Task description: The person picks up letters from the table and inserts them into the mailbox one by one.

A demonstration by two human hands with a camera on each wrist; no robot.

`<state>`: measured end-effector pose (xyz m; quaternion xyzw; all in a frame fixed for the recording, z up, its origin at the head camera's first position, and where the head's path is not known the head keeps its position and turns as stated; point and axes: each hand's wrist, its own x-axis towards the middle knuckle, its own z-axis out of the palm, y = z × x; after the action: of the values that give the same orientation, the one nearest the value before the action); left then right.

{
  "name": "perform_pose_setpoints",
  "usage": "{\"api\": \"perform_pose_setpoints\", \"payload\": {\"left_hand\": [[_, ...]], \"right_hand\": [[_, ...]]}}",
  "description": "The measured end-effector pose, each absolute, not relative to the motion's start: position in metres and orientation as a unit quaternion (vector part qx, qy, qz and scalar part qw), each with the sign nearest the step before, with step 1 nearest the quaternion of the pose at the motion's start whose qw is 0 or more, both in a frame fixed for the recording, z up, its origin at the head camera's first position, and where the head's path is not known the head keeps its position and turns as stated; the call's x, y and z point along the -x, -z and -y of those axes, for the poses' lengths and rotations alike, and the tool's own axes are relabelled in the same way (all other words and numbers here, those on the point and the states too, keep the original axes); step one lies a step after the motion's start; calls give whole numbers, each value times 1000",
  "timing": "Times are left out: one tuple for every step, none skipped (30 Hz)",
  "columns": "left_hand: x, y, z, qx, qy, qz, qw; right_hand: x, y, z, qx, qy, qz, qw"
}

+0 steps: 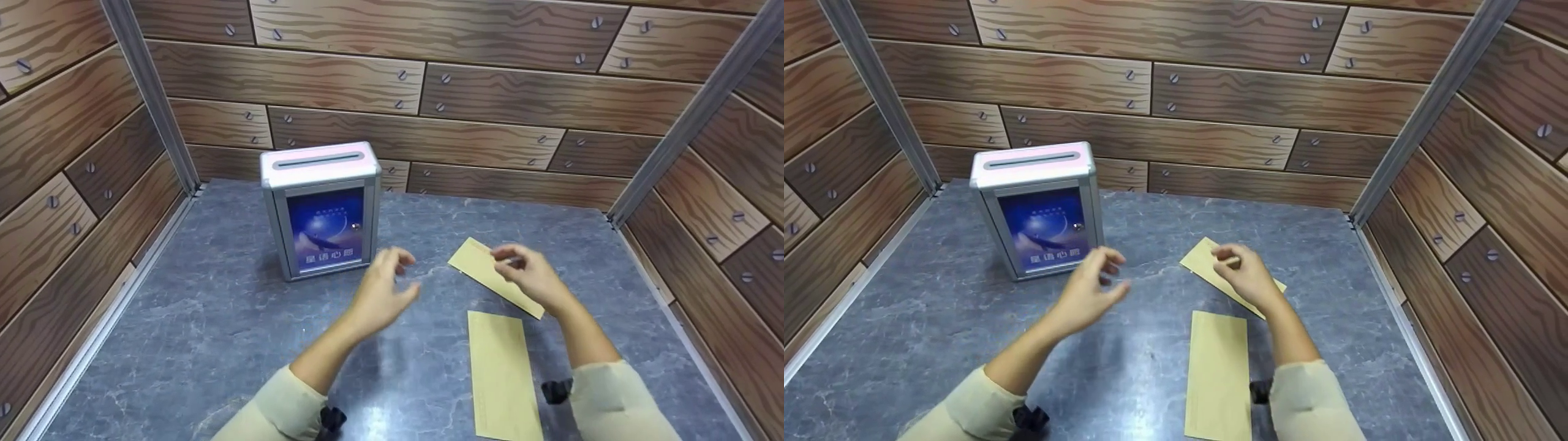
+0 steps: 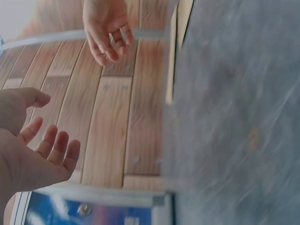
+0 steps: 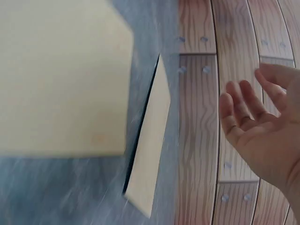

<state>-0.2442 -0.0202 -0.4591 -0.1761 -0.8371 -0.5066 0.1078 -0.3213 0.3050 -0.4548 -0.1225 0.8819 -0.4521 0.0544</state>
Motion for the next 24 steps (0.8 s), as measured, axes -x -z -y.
{"api": "perform_pose_setpoints", "payload": {"left_hand": [[241, 462, 16, 183, 506, 838, 92], [238, 466, 11, 188, 506, 839, 72], [235, 469, 7, 192, 505, 840, 55], [232, 472, 3, 195, 502, 842, 37], [230, 475, -1, 196, 498, 844, 21], [228, 477, -5, 196, 494, 847, 7], [226, 480, -8, 196, 490, 850, -4], [224, 482, -11, 194, 485, 853, -12], [222, 484, -15, 192, 481, 855, -21], [220, 486, -18, 190, 476, 858, -30], [217, 489, -22, 191, 469, 862, -37], [214, 491, -26, 192, 461, 865, -44], [211, 494, -30, 195, 450, 870, -52], [208, 496, -35, 199, 436, 876, -60], [204, 498, -39, 205, 418, 883, -68], [201, 501, -43, 212, 395, 891, -73], [198, 503, -47, 221, 372, 898, -77], [195, 505, -51, 227, 352, 904, -83], [193, 506, -53, 233, 331, 910, -88], [192, 507, -56, 238, 313, 915, -92], [190, 508, -58, 243, 297, 918, -98], [189, 509, -60, 246, 285, 921, -103], [188, 510, -61, 248, 275, 922, -110], [188, 510, -63, 250, 266, 924, -116]], "right_hand": [[318, 457, -310, 124, 444, -885, 69], [315, 460, -316, 125, 435, -888, 83], [312, 462, -321, 129, 426, -890, 98], [310, 465, -326, 130, 416, -892, 116], [307, 467, -330, 136, 406, -894, 131], [305, 470, -335, 141, 397, -895, 145], [302, 472, -339, 144, 388, -896, 160], [299, 475, -343, 144, 380, -897, 175], [296, 477, -346, 145, 372, -897, 187], [294, 479, -349, 145, 365, -898, 197], [292, 481, -351, 144, 359, -899, 205], [289, 483, -352, 139, 355, -900, 212], [287, 484, -353, 134, 348, -903, 216], [285, 486, -353, 129, 339, -906, 217], [284, 488, -353, 126, 330, -910, 215], [282, 489, -353, 125, 320, -915, 212], [281, 490, -353, 124, 311, -919, 210], [280, 491, -352, 124, 300, -923, 206], [279, 492, -352, 124, 288, -928, 203], [278, 493, -352, 126, 277, -931, 201], [277, 494, -352, 127, 268, -934, 199], [276, 495, -352, 127, 259, -937, 197], [275, 496, -352, 126, 254, -938, 197], [274, 497, -352, 126, 248, -940, 196]]}}
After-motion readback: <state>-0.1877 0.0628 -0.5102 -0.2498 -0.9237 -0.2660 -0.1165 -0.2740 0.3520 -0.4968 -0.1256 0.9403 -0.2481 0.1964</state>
